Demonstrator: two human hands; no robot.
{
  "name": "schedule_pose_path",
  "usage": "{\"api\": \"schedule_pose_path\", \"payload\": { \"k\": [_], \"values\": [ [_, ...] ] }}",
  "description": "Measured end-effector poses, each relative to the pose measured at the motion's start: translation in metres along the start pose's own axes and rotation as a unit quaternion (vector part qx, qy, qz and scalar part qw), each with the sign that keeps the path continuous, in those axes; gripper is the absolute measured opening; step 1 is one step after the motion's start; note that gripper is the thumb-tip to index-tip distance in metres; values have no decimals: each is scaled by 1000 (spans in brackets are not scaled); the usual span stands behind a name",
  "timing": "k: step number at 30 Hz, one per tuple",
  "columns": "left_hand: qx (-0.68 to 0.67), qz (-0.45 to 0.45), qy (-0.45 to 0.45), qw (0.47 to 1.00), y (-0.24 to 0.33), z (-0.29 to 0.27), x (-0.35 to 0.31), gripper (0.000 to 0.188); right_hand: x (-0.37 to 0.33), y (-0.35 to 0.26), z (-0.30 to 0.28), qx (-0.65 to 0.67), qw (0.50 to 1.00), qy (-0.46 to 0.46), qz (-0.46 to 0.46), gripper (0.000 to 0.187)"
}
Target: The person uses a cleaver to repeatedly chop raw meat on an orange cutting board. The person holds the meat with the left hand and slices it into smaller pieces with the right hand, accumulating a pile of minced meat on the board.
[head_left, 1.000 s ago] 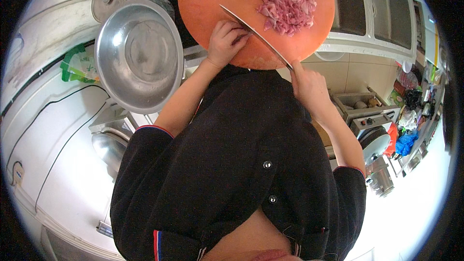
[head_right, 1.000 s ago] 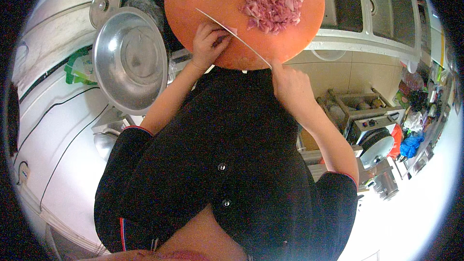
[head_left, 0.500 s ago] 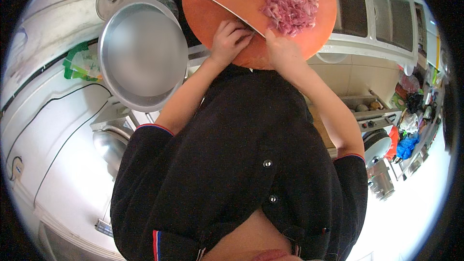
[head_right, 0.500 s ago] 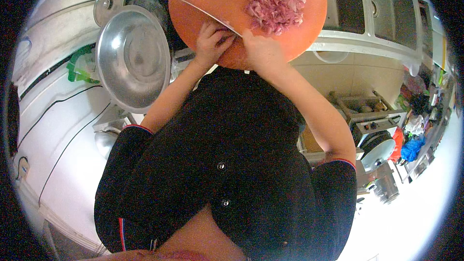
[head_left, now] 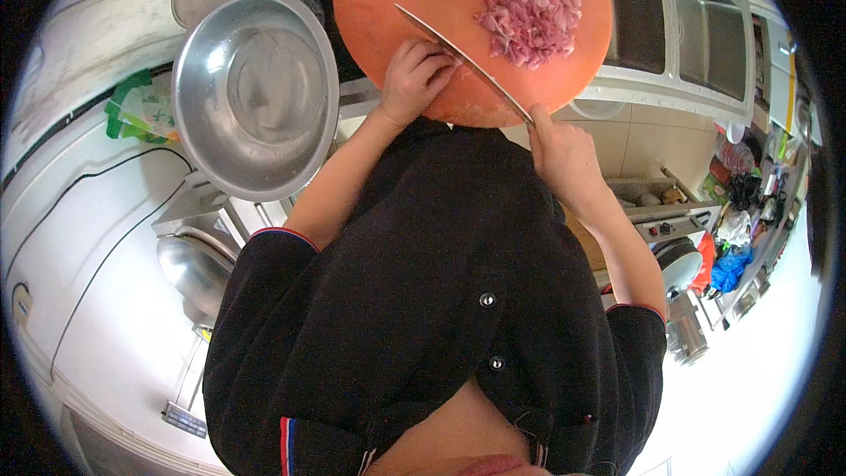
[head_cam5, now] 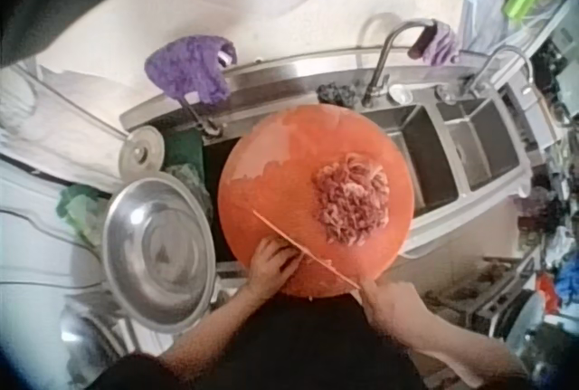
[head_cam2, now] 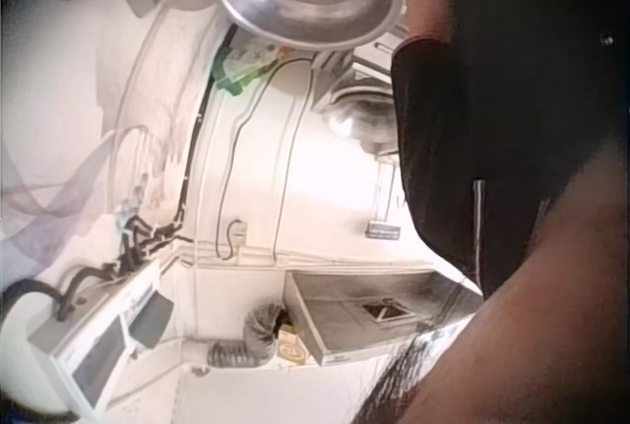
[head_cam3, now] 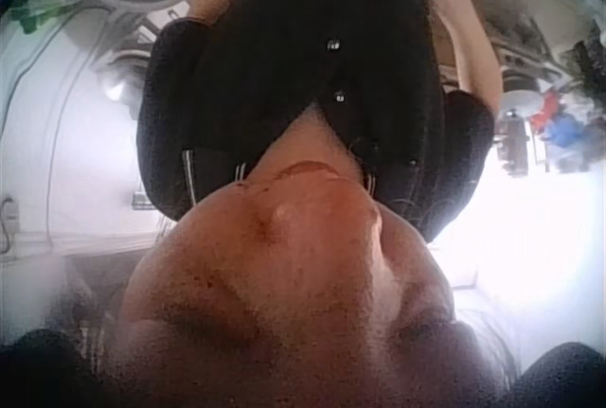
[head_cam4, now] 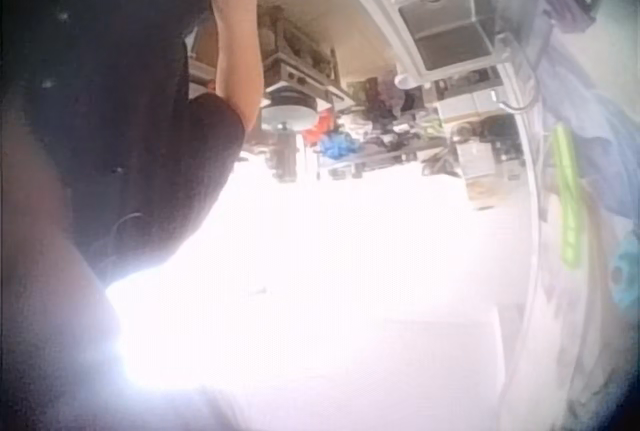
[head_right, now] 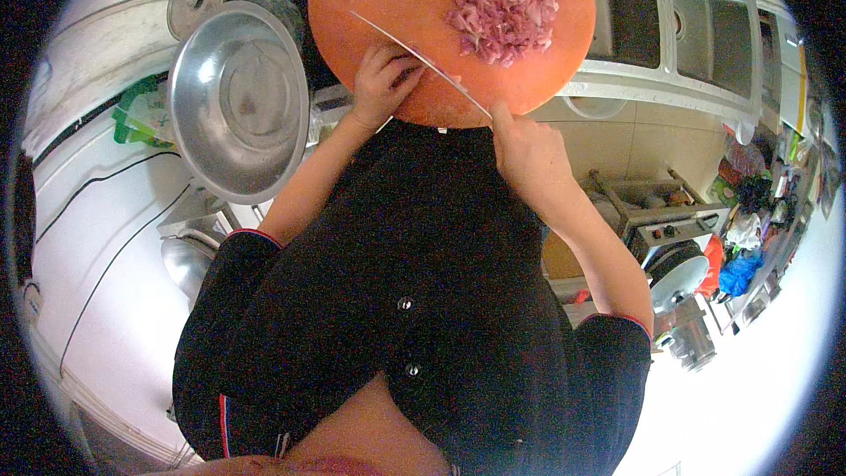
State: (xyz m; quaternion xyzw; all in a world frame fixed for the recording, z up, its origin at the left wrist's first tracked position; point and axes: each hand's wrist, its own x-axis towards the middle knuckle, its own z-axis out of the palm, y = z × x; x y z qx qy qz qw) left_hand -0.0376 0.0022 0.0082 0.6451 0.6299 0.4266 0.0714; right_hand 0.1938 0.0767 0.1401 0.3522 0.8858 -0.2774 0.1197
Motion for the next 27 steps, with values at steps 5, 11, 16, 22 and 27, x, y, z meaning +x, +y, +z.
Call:
{"api": "schedule_pose_path", "payload": {
  "k": [5,11,16,22,27],
  "values": [
    [-9,-5,-1,1000,-1,-1,-1,15,2,4,8,-10,1000,-10,-9,11],
    [-11,-5,-1,1000,-2,-1,2,16,56,-12,35,8,998,34,-45,12],
    [1,-16,0,1000,-5,1,-4,15,33,-2,27,-9,1000,-19,-18,14],
    [-5,-34,-6,999,-6,2,-8,16,26,1,38,-24,999,-28,-1,15],
    [-7,-9,1,1000,-6,2,-3,16,72,-15,42,-18,998,36,-46,15]
  ]
}}
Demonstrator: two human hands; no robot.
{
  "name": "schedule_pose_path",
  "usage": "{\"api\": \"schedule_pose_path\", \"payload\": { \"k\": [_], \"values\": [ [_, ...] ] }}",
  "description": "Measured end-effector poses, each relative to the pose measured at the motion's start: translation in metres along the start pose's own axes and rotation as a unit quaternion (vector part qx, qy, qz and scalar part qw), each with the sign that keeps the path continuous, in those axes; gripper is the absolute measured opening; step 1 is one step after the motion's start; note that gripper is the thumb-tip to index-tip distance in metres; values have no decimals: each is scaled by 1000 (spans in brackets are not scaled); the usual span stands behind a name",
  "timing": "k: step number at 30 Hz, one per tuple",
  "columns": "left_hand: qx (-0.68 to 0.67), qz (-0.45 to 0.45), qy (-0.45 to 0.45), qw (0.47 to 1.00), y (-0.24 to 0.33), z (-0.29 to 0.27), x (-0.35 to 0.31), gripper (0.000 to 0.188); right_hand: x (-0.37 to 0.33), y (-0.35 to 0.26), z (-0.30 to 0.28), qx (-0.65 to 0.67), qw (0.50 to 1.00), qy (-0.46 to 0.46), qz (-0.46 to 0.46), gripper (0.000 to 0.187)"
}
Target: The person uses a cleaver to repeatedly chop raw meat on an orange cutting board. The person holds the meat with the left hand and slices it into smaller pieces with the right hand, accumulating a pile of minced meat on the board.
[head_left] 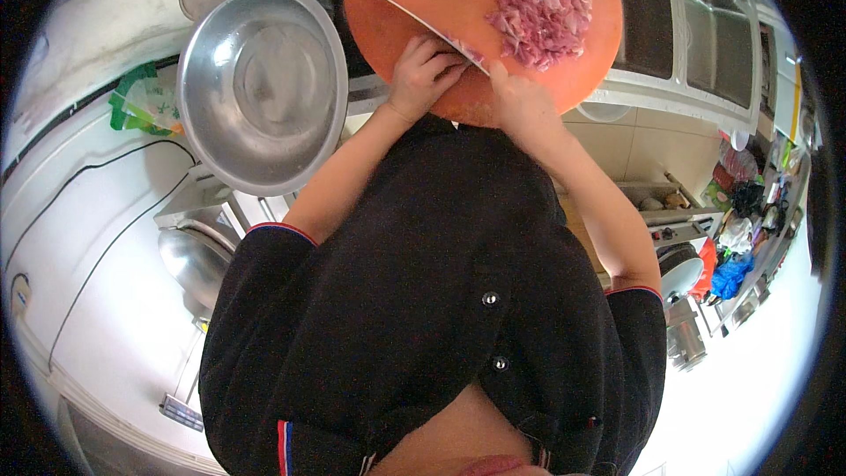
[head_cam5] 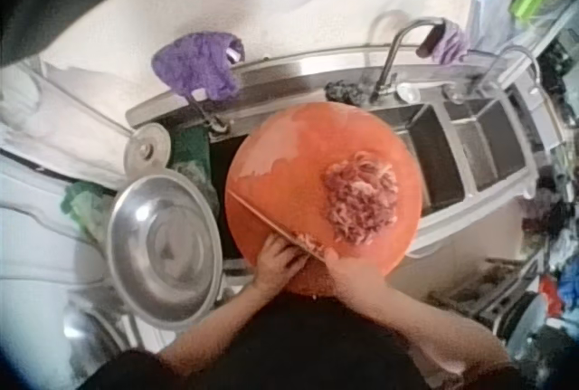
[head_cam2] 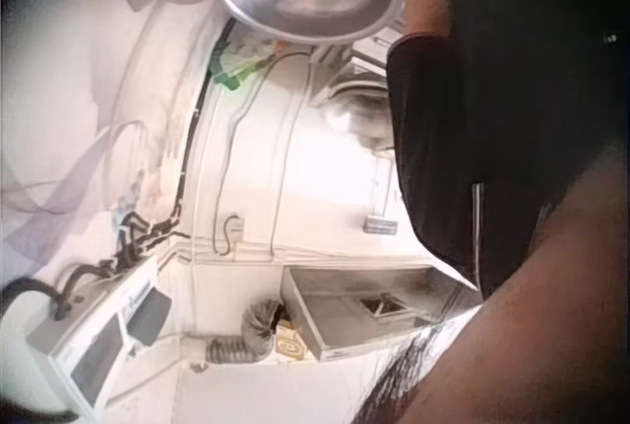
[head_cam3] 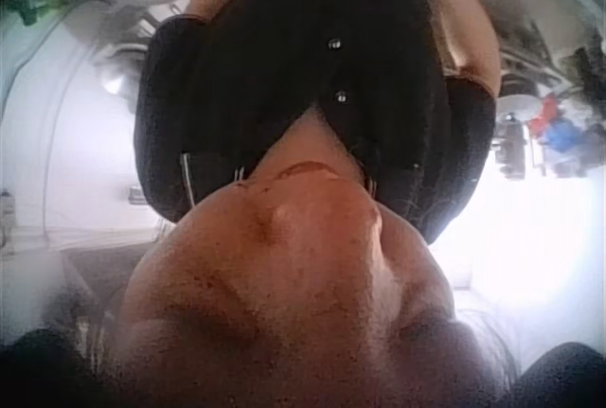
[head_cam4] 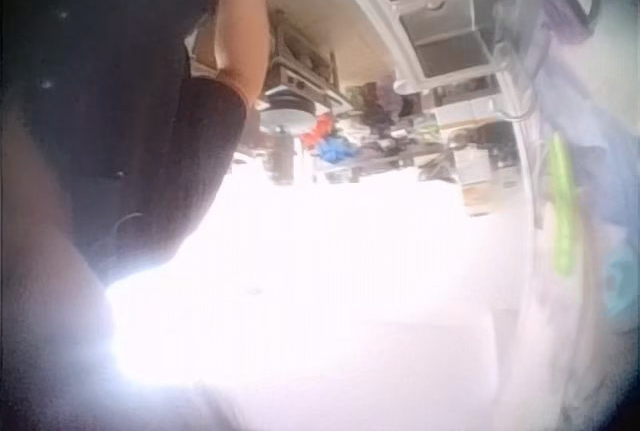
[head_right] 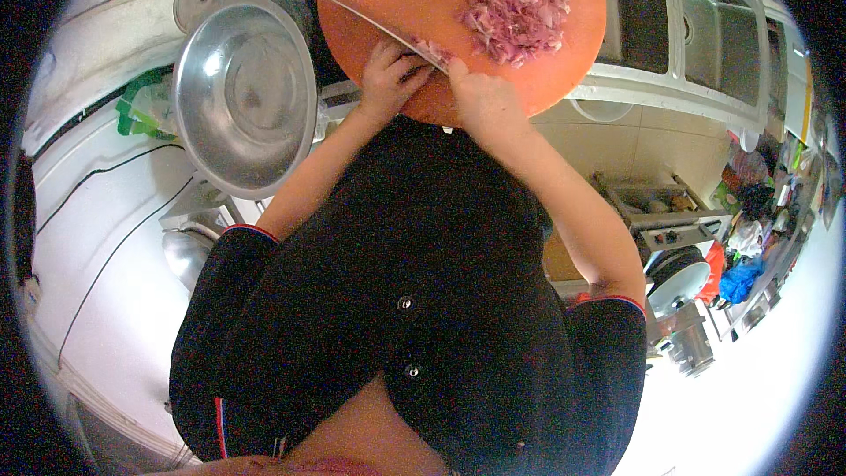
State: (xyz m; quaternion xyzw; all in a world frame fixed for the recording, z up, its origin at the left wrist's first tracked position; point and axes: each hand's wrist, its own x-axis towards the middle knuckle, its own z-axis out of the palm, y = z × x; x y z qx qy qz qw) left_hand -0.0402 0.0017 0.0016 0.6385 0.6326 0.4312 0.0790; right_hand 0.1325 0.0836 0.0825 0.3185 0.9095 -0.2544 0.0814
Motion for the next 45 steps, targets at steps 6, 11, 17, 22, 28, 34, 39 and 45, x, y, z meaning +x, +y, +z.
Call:
{"api": "schedule_pose_path", "payload": {
  "k": [6,11,17,22,28,34,39,45],
  "values": [
    [-10,12,14,1000,-1,1,0,18,-43,63,-9,95,990,48,95,24],
    [-9,14,13,1000,0,-2,-2,20,-57,31,-27,65,995,26,72,14],
    [3,-3,-10,1000,2,-6,-3,17,-69,9,-37,22,997,-52,54,10],
    [-5,1,-6,1000,3,-6,0,16,-62,13,-22,2,997,-59,38,13],
    [5,-7,-3,1000,2,-6,2,14,-12,-6,-13,5,1000,-27,12,20],
    [3,-8,4,1000,0,-5,-4,14,-49,8,-10,13,996,-70,45,22],
    [1,-7,6,1000,2,-3,1,14,9,-15,1,26,1000,-3,15,22],
    [-5,-1,12,1000,0,-2,-1,17,-22,31,-10,73,995,61,26,26]
  ]
}}
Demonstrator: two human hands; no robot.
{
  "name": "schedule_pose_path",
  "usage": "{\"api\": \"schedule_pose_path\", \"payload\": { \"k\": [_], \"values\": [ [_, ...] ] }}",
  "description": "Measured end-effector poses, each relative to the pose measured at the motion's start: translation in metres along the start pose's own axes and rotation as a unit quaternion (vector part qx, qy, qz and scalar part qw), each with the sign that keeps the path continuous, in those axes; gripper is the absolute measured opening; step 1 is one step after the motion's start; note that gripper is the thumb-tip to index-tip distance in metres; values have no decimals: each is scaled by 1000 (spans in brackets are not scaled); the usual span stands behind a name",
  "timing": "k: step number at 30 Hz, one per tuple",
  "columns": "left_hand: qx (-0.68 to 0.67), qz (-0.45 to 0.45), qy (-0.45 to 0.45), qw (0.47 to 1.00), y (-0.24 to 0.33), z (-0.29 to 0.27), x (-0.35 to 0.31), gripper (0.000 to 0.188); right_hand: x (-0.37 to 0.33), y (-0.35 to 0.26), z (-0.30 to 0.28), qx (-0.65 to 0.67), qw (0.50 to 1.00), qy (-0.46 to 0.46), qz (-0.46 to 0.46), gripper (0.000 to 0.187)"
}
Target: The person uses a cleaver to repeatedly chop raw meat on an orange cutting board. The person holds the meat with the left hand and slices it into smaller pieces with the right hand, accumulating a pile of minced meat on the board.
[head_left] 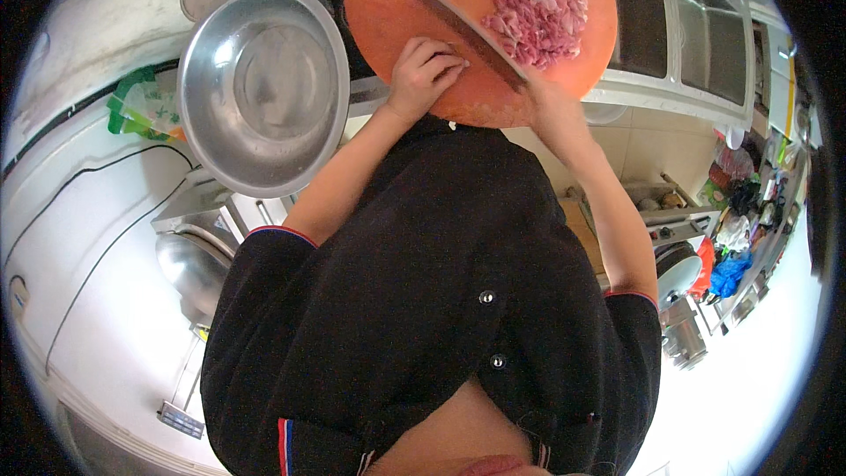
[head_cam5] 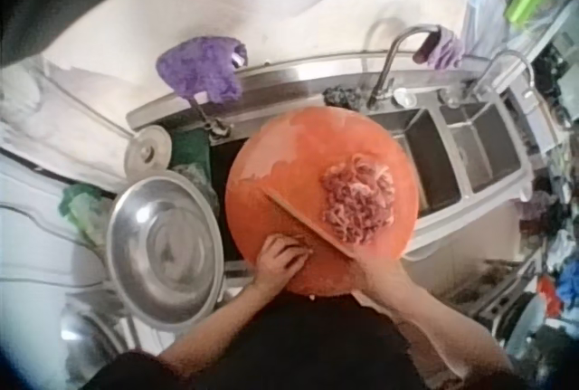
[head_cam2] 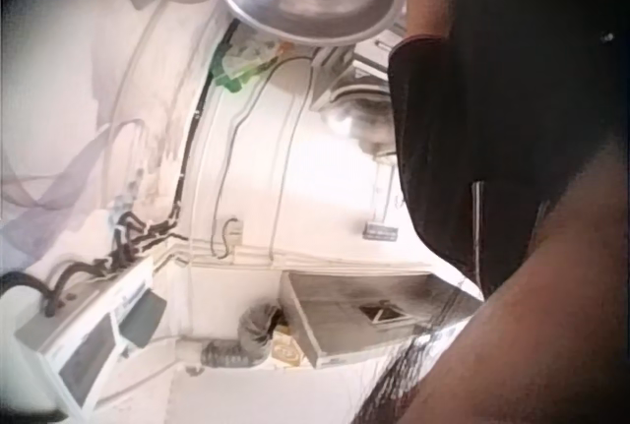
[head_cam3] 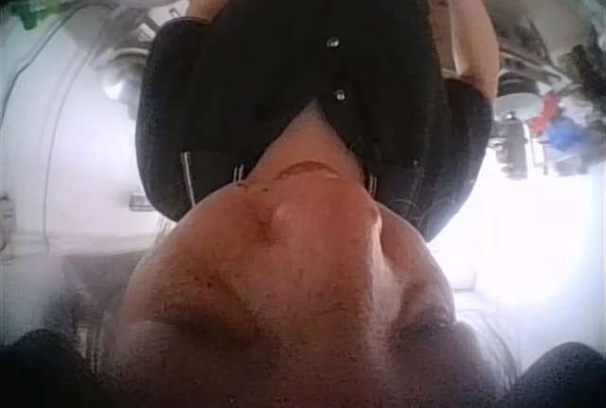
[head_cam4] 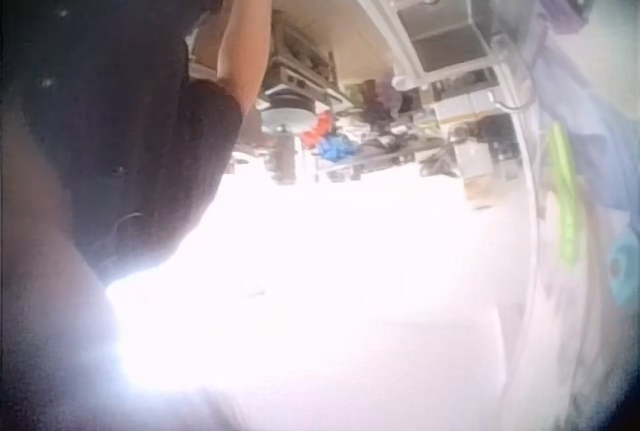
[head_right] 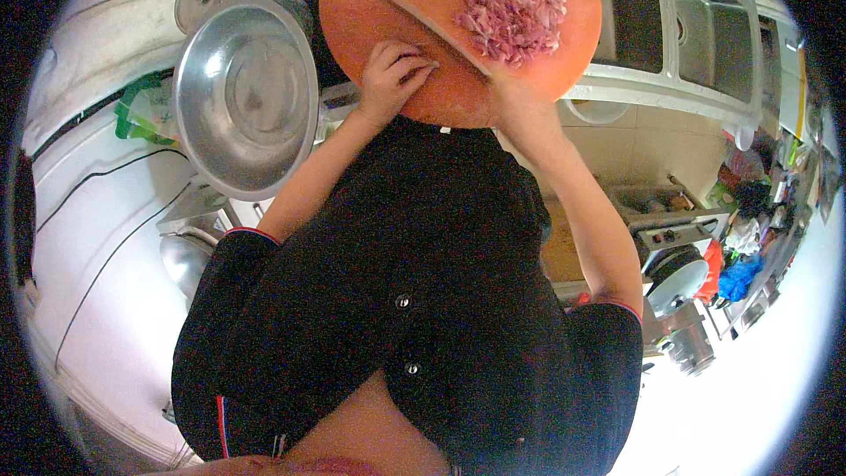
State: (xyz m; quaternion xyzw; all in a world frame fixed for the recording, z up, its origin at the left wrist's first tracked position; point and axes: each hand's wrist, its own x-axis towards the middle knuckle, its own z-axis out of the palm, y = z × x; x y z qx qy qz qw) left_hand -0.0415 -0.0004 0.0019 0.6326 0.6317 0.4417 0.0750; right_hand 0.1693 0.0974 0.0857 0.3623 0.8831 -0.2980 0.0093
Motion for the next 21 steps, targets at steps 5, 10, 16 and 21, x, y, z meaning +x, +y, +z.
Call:
{"api": "schedule_pose_path", "payload": {
  "k": [5,10,16,21],
  "values": [
    [-2,13,17,1000,3,-1,0,19,-16,20,-17,29,996,16,81,16],
    [1,8,-1,1000,-2,-1,-5,19,-37,-16,-20,-7,999,-31,14,13],
    [9,-6,-19,1000,0,-5,-2,17,-45,-24,-30,-46,991,-115,42,12],
    [-2,-20,-25,999,1,-6,-3,17,-40,-22,-15,-61,992,-109,25,10]
  ]
}}
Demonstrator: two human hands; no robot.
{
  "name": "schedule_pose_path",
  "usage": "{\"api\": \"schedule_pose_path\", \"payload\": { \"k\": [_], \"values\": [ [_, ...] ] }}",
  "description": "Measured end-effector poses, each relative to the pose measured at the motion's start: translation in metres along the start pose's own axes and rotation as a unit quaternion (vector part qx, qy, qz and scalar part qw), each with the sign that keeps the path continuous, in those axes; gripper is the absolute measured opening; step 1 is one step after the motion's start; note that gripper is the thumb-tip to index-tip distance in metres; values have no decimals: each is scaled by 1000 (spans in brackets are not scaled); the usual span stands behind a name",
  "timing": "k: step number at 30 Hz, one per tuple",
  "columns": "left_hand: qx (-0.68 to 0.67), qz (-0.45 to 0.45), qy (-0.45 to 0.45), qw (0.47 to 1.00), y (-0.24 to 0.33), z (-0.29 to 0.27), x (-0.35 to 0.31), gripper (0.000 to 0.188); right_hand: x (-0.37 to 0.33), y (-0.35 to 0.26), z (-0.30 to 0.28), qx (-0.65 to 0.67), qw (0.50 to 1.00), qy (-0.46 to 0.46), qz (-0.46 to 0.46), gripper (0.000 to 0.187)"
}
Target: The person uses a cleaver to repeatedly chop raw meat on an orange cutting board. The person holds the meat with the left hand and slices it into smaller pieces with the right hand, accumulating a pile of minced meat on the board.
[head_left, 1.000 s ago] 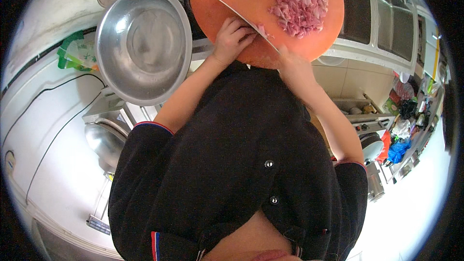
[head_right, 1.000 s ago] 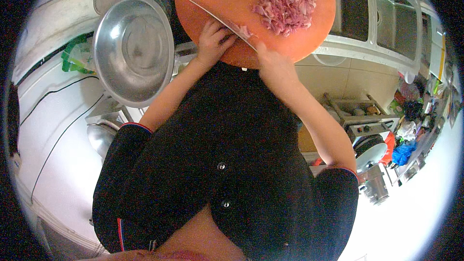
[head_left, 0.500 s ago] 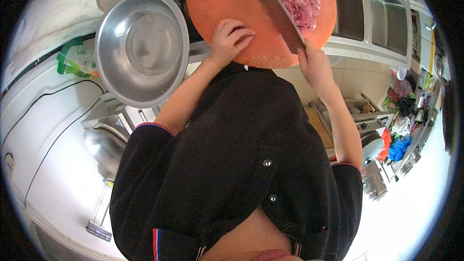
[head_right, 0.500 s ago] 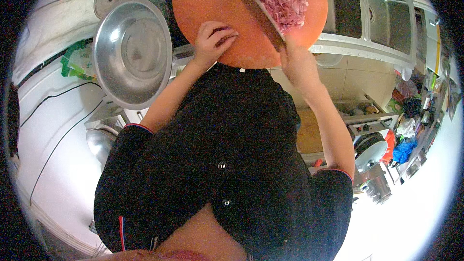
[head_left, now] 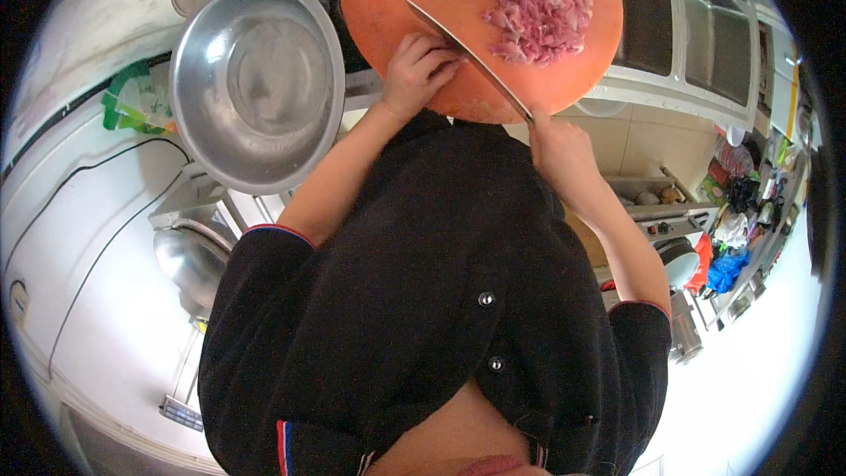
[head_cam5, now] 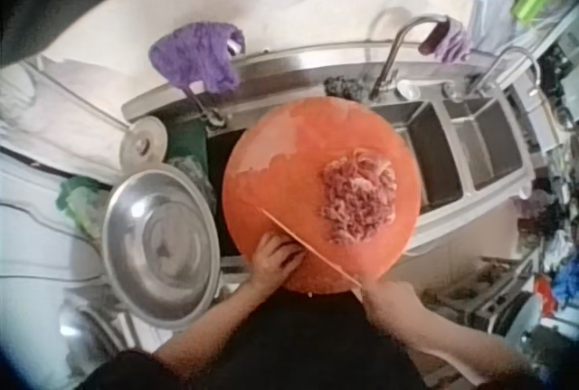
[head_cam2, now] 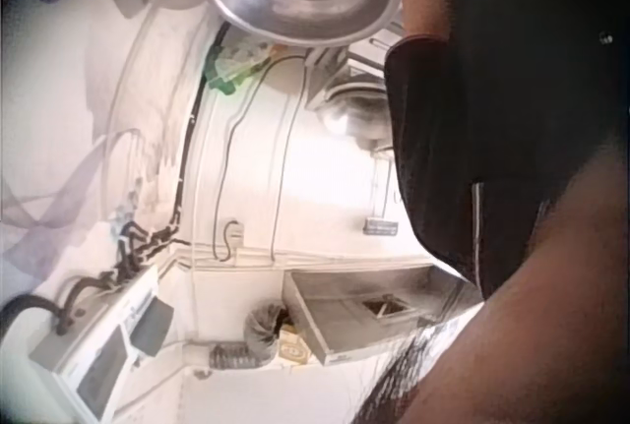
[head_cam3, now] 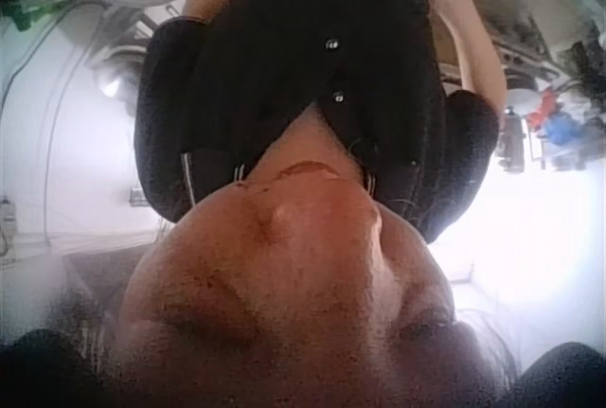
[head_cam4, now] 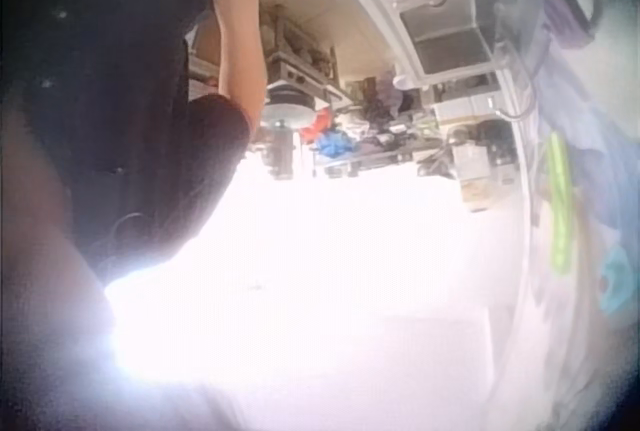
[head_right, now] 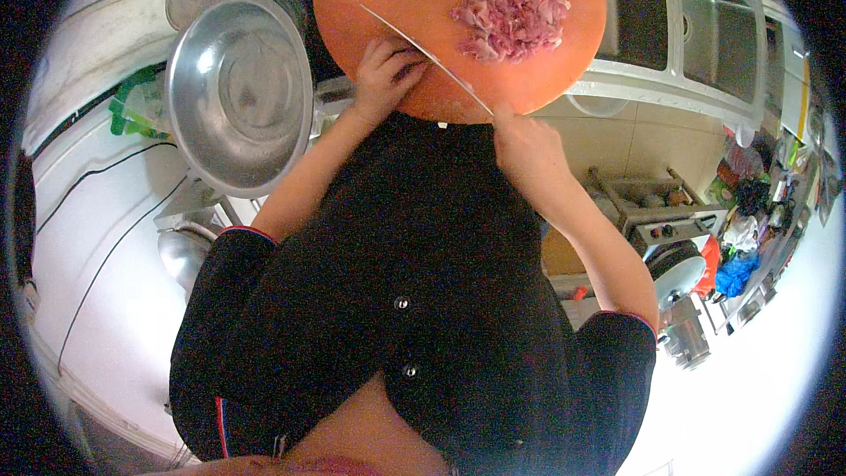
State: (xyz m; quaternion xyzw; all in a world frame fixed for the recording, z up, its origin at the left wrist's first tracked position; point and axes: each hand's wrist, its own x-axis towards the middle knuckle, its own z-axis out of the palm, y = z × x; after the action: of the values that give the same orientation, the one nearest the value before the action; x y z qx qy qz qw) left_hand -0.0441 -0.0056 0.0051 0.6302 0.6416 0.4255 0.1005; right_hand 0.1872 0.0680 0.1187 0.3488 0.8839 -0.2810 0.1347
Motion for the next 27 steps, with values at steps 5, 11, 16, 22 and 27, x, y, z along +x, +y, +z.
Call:
{"api": "schedule_pose_path", "payload": {
  "k": [5,11,16,22,27],
  "values": [
    [-1,12,5,1000,0,0,3,16,51,-18,14,22,998,49,-44,14],
    [1,22,8,1000,-4,1,-1,14,2,1,11,-7,999,-29,16,15],
    [7,22,0,1000,-1,0,1,15,31,-3,28,11,1000,6,-20,14],
    [2,36,-1,999,-5,3,0,22,67,5,13,62,994,79,-44,12],
    [4,32,37,999,0,-2,-2,22,34,30,-7,85,992,84,26,23]
  ]
}}
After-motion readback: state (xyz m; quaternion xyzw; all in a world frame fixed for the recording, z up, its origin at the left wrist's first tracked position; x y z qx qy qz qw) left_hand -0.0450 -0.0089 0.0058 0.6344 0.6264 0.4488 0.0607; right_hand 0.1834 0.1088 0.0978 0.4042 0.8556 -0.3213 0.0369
